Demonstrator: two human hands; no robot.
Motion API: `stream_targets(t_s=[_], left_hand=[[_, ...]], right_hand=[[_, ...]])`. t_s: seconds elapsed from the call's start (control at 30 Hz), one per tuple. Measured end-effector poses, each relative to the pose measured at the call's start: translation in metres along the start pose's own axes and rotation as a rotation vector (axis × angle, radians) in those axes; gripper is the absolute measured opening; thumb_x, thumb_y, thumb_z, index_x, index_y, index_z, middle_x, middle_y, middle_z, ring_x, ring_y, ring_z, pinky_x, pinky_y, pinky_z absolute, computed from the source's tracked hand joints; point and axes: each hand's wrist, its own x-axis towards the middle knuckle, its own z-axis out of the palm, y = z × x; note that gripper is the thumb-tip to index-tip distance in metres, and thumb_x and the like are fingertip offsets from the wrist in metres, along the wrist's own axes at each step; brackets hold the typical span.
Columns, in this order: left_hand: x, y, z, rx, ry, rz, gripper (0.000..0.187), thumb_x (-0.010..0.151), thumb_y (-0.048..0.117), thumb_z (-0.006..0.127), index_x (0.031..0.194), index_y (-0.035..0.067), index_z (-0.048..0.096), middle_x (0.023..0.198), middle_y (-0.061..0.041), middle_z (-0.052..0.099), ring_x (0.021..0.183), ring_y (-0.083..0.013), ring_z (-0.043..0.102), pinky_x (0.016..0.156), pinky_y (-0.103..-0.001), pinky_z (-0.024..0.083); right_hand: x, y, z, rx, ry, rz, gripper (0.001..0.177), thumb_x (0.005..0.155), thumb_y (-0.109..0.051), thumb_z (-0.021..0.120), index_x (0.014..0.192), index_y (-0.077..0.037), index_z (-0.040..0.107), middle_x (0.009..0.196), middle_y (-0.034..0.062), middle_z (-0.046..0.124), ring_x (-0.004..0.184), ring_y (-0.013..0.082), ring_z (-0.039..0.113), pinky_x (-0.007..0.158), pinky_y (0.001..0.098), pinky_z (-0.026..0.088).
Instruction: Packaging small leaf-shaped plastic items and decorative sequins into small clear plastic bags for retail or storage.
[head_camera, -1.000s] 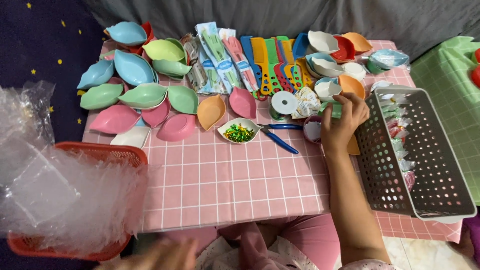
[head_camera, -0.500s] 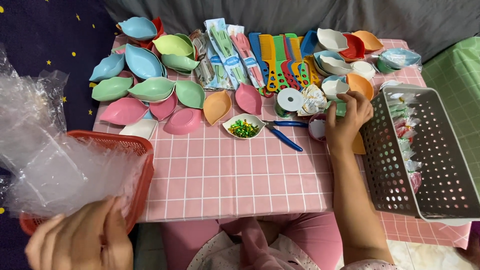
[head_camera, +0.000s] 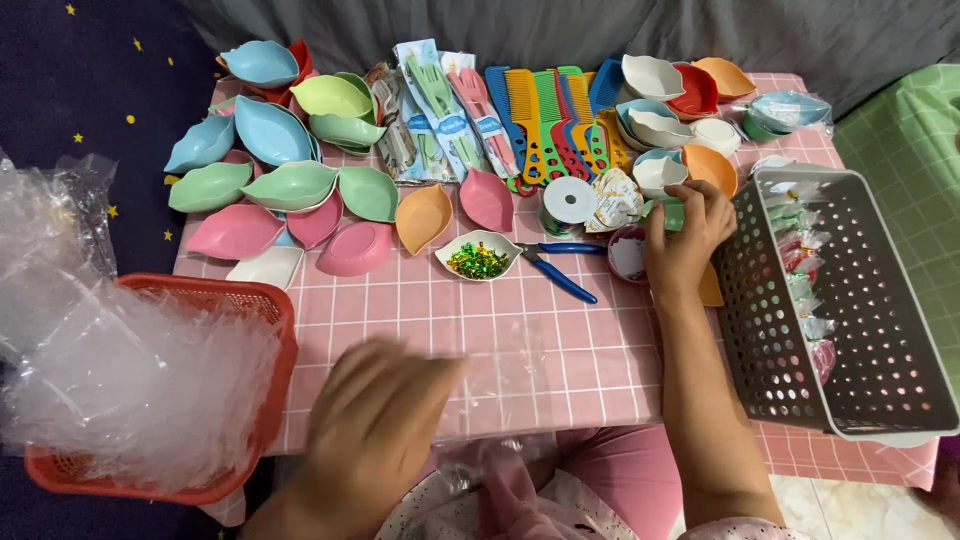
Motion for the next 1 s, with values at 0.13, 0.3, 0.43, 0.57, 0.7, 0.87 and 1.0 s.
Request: stream_targets(t_s=[0.13,0.3,0.43,0.57,0.7,0.87,1.0], left_hand=[[-0.004,-0.071,0.065,-0.182,-0.251,-0.082,0.019,0.078,-0.001,0.056,0.095,0.007,0.060,0.083,-0.010,0.064,0.077,-0.0274,0.061,0.080,-0.045,0.045],[-0.023,-0.146,0.111,-0.002,-0.447,-0.279,0.011,0.073,0.002,0.057,0.078,0.010,0.063,0.089,-0.006,0.062,0.083,-0.0317,0.059,0.073,-0.041,0.045],[-0.036,-0.174,0.137,0.139,-0.504,-0.359,0.003,0.074,0.008,0.058,0.076,0.010,0.061,0.103,-0.001,0.058,0.087,-0.0302,0.057,0.074,-0.041,0.046],[-0.056,-0.199,0.164,0.171,-0.462,-0.302,0.003,0.076,0.010,0.056,0.076,0.012,0.058,0.106,0.000,0.056,0.086,-0.0271,0.060,0.073,-0.035,0.048],[-0.053,-0.192,0.165,0.274,-0.423,-0.253,0.005,0.074,0.010,0.056,0.075,0.015,0.057,0.091,0.003,0.056,0.076,-0.0217,0.062,0.068,-0.032,0.050],[-0.049,-0.183,0.157,0.366,-0.287,-0.189,0.009,0.075,0.007,0.056,0.080,0.014,0.057,0.091,0.001,0.056,0.074,-0.0183,0.063,0.064,-0.029,0.051],[-0.050,-0.180,0.155,0.472,-0.149,-0.085,0.008,0.074,0.009,0.058,0.080,0.015,0.057,0.090,0.003,0.057,0.071,-0.0149,0.064,0.063,-0.025,0.051]], right_hand=[[-0.001,0.011,0.002,0.025,-0.003,0.019,0.014,0.080,-0.003,0.061,0.093,-0.006,0.056,0.100,0.0097,0.047,0.095,0.0288,0.045,0.087,0.0431,0.027],[0.000,0.014,0.003,0.072,0.033,0.035,0.015,0.080,-0.001,0.064,0.092,-0.005,0.056,0.098,0.0099,0.047,0.094,0.0309,0.047,0.086,0.0449,0.027],[0.001,0.011,0.004,0.069,0.018,0.035,0.017,0.079,-0.002,0.065,0.092,-0.006,0.056,0.098,0.0095,0.048,0.094,0.0309,0.047,0.085,0.0448,0.028],[0.002,0.010,0.005,0.076,0.015,0.036,0.017,0.079,-0.002,0.065,0.092,-0.007,0.056,0.097,0.0088,0.047,0.095,0.0307,0.047,0.087,0.0451,0.027],[0.002,0.012,0.006,0.092,0.000,0.042,0.017,0.080,-0.001,0.065,0.093,-0.007,0.056,0.098,0.0087,0.048,0.096,0.0301,0.047,0.087,0.0449,0.028],[0.002,0.010,0.004,0.107,-0.021,0.054,0.016,0.081,-0.002,0.065,0.094,-0.006,0.056,0.098,0.0101,0.047,0.097,0.0319,0.046,0.087,0.0469,0.027],[-0.001,0.016,0.006,0.112,-0.027,0.055,0.016,0.081,-0.004,0.065,0.095,-0.007,0.056,0.099,0.0087,0.047,0.097,0.0302,0.046,0.087,0.0460,0.027]])
